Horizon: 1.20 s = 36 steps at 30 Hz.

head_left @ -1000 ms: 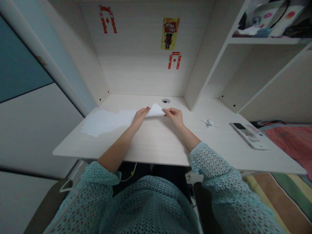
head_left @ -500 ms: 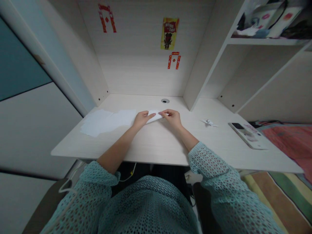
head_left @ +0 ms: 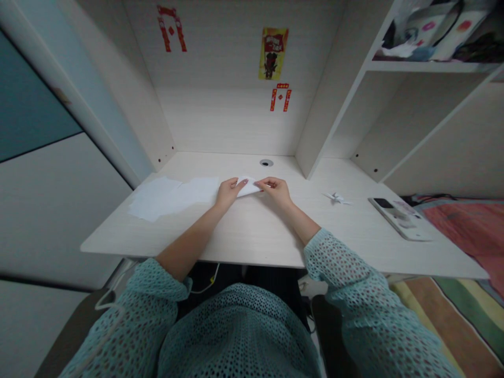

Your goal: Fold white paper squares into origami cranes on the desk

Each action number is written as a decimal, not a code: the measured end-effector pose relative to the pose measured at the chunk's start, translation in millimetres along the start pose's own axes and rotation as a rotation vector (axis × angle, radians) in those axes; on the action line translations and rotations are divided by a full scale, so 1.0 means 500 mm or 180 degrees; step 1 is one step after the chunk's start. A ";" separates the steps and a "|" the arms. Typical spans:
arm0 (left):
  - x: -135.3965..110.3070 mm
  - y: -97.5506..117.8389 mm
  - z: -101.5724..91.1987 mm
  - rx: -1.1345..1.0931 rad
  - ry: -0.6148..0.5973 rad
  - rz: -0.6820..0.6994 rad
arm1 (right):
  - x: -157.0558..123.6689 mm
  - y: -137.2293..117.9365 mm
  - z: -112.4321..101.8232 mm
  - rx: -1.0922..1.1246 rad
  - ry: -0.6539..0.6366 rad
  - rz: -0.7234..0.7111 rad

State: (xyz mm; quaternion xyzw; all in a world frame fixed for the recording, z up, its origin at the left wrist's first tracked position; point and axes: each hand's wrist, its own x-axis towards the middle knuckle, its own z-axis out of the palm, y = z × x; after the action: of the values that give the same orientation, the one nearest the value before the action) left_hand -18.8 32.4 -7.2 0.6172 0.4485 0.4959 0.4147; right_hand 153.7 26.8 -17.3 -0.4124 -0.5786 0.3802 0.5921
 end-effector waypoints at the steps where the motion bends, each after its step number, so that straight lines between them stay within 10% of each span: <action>1: -0.001 0.003 0.000 -0.0109 -0.0013 -0.0024 | 0.000 0.001 0.000 0.0008 -0.0004 -0.0005; 36: 0.000 0.004 0.000 -0.0329 0.0635 -0.0109 | -0.004 0.008 0.011 -0.0040 0.0145 0.0098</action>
State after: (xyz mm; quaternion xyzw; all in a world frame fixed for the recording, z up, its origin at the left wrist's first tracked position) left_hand -18.6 31.9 -5.1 0.5348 0.4718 0.5702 0.4077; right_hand 148.1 26.5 -21.9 -0.4335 -0.5610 0.3761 0.5966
